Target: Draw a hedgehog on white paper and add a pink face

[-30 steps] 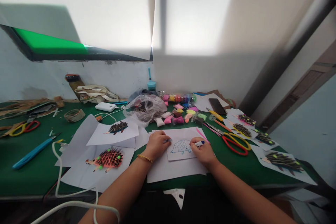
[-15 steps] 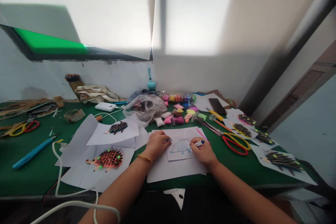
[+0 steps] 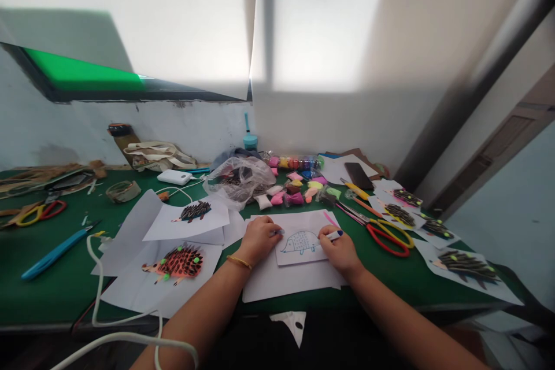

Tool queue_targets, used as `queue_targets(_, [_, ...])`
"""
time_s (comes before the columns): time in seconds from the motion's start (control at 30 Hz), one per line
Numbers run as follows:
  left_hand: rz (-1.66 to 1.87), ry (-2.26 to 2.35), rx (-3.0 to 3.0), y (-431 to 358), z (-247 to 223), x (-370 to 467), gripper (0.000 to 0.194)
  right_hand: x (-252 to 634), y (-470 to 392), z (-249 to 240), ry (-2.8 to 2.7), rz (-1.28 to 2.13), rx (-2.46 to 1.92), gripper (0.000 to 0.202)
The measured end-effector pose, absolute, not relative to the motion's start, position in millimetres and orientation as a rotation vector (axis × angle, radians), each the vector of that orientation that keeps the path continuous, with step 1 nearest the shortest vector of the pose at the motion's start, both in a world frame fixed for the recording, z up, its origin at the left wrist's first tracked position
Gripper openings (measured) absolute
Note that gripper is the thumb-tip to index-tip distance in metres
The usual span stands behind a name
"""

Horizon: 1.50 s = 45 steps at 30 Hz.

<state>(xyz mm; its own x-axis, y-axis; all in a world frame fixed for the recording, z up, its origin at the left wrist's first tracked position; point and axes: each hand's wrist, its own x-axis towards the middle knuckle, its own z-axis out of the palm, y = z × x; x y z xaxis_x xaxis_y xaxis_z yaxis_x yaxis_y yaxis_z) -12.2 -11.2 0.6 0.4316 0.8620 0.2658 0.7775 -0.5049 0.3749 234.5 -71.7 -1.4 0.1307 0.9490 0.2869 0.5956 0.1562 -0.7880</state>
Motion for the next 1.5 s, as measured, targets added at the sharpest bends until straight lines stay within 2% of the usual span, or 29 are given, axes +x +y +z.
queue_targets(1.23, [0.638, 1.442, 2.491, -10.9, 0.7, -11.3, 0.017, 232.4, -66.3, -8.5, -1.624, 0.524, -1.504, 0.017])
queue_targets(1.5, [0.648, 1.439, 2.509, -10.4, 0.1, -11.8, 0.016, 234.0, -66.1, -8.7, -1.626, 0.419, -1.471, 0.020])
